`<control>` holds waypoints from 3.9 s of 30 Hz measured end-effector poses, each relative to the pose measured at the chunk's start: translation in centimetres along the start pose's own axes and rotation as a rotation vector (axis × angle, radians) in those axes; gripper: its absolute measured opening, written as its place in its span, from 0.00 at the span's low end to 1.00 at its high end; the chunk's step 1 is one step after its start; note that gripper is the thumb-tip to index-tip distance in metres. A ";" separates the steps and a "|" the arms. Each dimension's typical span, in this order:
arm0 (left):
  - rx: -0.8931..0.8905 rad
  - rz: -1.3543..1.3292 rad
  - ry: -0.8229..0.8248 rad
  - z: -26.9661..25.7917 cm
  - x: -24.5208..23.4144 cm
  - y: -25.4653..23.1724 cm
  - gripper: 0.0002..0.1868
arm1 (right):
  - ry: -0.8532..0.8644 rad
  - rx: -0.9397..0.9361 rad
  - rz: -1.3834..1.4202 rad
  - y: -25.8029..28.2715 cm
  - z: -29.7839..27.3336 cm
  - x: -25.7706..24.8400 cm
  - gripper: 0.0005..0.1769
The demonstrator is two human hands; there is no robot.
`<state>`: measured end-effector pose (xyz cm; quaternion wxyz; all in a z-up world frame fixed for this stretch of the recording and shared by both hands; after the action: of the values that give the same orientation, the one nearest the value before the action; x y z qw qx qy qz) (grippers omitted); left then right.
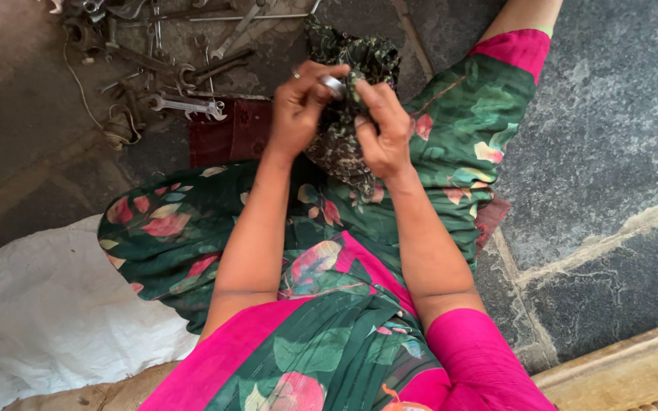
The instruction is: The person sits on the floor and scrubs various metal tools, including wrenches and a screwdriver, using a dark cloth. They wipe each tool individually and place them back on the floor.
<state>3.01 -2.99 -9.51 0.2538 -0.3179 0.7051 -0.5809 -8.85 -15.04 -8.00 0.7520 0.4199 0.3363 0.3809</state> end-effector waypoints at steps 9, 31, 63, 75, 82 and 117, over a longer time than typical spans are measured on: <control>-0.074 -0.033 -0.204 0.0 -0.6 2.2 0.19 | 0.060 0.019 -0.021 0.1 0.3 3.7 0.33; 0.004 -0.031 -0.109 -0.6 -0.1 1.6 0.27 | 0.039 0.047 0.211 -2.4 -0.4 2.1 0.25; 0.048 0.275 -0.123 -0.3 -0.9 -5.2 0.13 | 0.121 -0.274 -0.371 2.3 2.7 1.1 0.30; 0.165 0.371 -0.336 -2.5 -3.1 -5.7 0.11 | 0.229 0.158 -0.141 -6.2 -1.0 7.3 0.38; 0.110 0.210 -0.327 -3.5 -4.6 -3.8 0.10 | 0.201 0.096 0.014 -5.8 -0.9 9.0 0.39; 0.069 0.312 -0.234 -5.0 -2.1 -5.2 0.27 | 0.071 0.433 1.093 -2.6 -2.3 6.7 0.31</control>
<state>1.64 1.23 -3.44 0.4317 -0.2613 0.6910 -0.5175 -6.76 -9.38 -12.58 0.3321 0.6633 0.1660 0.6498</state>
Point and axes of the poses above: each hand's wrist, its own z-axis towards the middle knuckle, its own x-axis out of the palm, y = z × x, the point moved 8 cm from there along z, towards the middle knuckle, and after that the axes turned 13 degrees about -x, right-handed, at the moved point
